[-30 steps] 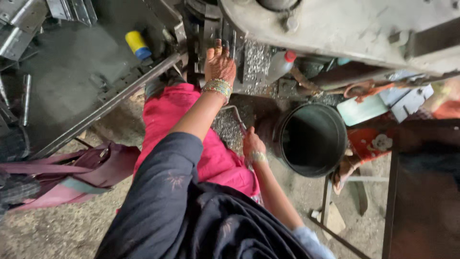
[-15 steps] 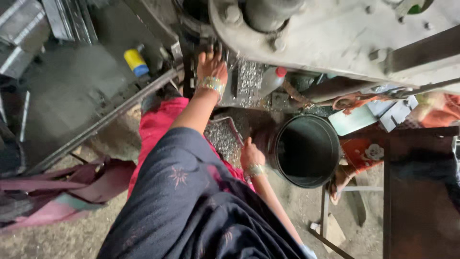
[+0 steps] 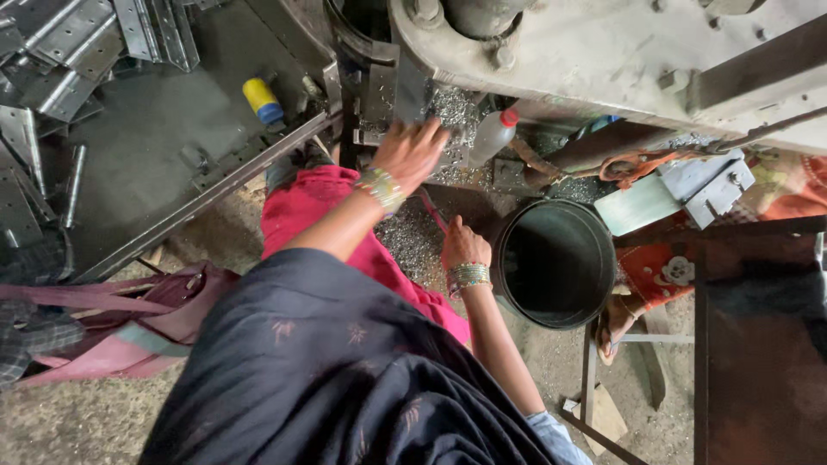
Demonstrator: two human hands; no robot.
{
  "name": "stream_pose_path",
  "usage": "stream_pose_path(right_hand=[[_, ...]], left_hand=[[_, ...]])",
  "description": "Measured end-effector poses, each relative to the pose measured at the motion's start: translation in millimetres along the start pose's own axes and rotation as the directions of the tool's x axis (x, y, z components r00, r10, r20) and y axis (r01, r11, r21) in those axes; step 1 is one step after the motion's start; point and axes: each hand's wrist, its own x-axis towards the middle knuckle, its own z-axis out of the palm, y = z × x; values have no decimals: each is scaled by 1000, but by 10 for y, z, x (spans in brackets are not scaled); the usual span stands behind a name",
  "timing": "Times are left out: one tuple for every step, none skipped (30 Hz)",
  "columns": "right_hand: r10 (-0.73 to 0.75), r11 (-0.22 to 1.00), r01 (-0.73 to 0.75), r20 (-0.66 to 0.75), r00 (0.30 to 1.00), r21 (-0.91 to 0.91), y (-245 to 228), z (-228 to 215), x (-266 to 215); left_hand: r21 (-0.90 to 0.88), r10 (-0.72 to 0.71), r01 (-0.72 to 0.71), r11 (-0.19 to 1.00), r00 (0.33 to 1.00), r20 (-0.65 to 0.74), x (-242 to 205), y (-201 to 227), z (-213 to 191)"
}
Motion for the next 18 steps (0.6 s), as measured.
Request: stream_pose_path(right_hand=[[13,1000,-13,11,1000,0,10,-5,6],[27,1000,-27,23,999,1,14,-5,2],[37,999,-37,38,999,0,-2,2,-17],[31,999,-31,25,999,10,-23,3,-41],[25,1000,-25,14,1000,17,-38,12,-75],[18,1000,-19,2,1000,25,-49,-1,-104],[21,1000,-21,4,1000,23,-70,-31,-86],[23,999,-23,7,1000,22,-77,-85,-55],[27,999,-28,26,999,27,-103,-87,-93],[29,999,-30,38,999,18,-116,-103,-117],[28,1000,-29,44,999,6,-123,-146,-93],[28,1000,-27,51,998,-6,-122,-186,-57],[8,999,-6,43,999,-50,-123,-222,-4],[-12,996,16,35,999,-93,-116,-232,54],[-29,990,33,32,999,-137,-96,-203,92],[-41,989,44,23,999,-144,-65,-136,127],[-52,987,52,6,999,-154,-18,-34,175],[-63,985,60,-10,998,-164,40,96,218]], left_hand=[[109,-88,82,991,995,52,172,150,71],[221,-180,156,963,979,92,333,300,142],[333,-278,224,916,952,124,415,363,188],[147,-481,460,876,860,170,446,364,220],[-30,-641,669,743,723,258,425,392,245],[-179,-740,828,532,557,378,369,372,256],[-107,-683,772,626,610,402,323,293,255],[-36,-622,702,712,653,431,249,214,243],[39,-556,617,786,678,481,64,166,213],[91,-527,545,834,736,425,-114,142,174],[147,-490,471,870,791,365,-233,121,134],[206,-444,397,895,842,307,-301,109,97],[200,-428,378,904,804,413,-328,102,63],[192,-408,362,912,755,513,-316,95,36],[177,-379,346,921,695,611,-277,115,21],[223,-407,345,912,683,606,-208,118,17],[266,-433,343,901,677,595,-66,88,37],[309,-459,340,888,671,582,55,56,51]])
